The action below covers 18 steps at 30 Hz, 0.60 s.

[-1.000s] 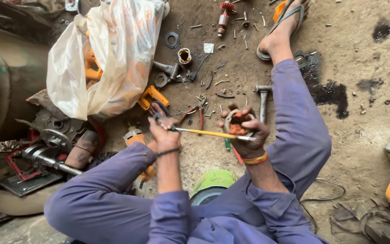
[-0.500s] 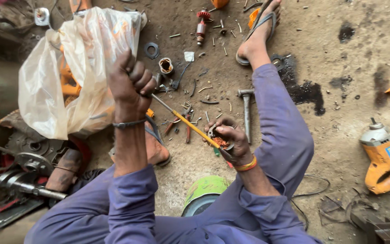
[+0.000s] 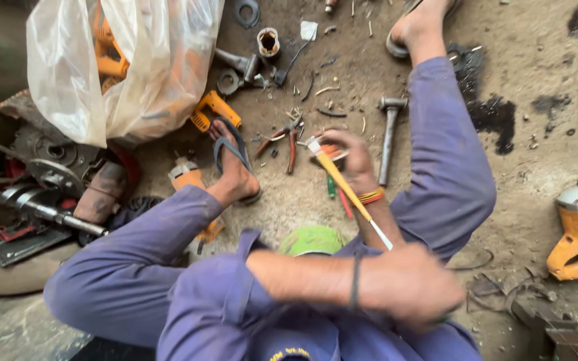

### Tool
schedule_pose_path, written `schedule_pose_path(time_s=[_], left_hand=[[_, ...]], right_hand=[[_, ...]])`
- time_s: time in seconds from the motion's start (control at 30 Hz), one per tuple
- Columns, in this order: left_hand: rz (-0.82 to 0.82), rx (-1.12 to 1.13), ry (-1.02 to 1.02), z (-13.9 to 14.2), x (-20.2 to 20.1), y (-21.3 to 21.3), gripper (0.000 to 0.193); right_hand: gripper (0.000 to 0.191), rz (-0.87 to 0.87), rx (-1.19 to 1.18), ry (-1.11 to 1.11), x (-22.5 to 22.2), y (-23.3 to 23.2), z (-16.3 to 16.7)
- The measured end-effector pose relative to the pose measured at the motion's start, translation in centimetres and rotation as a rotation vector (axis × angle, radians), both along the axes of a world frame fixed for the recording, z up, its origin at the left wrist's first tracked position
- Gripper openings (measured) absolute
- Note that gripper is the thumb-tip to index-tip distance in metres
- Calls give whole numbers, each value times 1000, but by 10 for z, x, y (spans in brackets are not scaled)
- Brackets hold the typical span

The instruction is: The person sits on the workshop floor and uses pliers to pull copper windings out of an electric motor stator, then uses a long screwdriver to pry remaining wire from the housing. They set the emptied housing aside and continue freeing copper wire from another motor part.

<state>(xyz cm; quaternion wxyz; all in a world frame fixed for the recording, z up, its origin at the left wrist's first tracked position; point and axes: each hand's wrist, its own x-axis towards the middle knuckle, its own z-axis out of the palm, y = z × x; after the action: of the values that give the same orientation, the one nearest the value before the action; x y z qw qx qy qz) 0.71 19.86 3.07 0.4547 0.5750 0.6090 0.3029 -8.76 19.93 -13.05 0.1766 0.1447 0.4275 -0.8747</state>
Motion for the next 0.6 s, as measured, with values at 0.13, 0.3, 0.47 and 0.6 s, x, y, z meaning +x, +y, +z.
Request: schedule_pose_path(time_s=[0.13,0.3,0.47,0.6], left_hand=[[215,260,364,-36,30,-94,15],[646,185,757,-78,22,-187,54],[1155,82,171,-83,10,-189,52],[1628,-43,-422,-91,-4,-191,46]], right_hand=[[19,-316,-558,-322,-15,61,9],[28,-355,-945,-327,-3,81,25],[26,-384,-982,-276,4,70,26],[27,-415,-1065,-229,5,67,29]])
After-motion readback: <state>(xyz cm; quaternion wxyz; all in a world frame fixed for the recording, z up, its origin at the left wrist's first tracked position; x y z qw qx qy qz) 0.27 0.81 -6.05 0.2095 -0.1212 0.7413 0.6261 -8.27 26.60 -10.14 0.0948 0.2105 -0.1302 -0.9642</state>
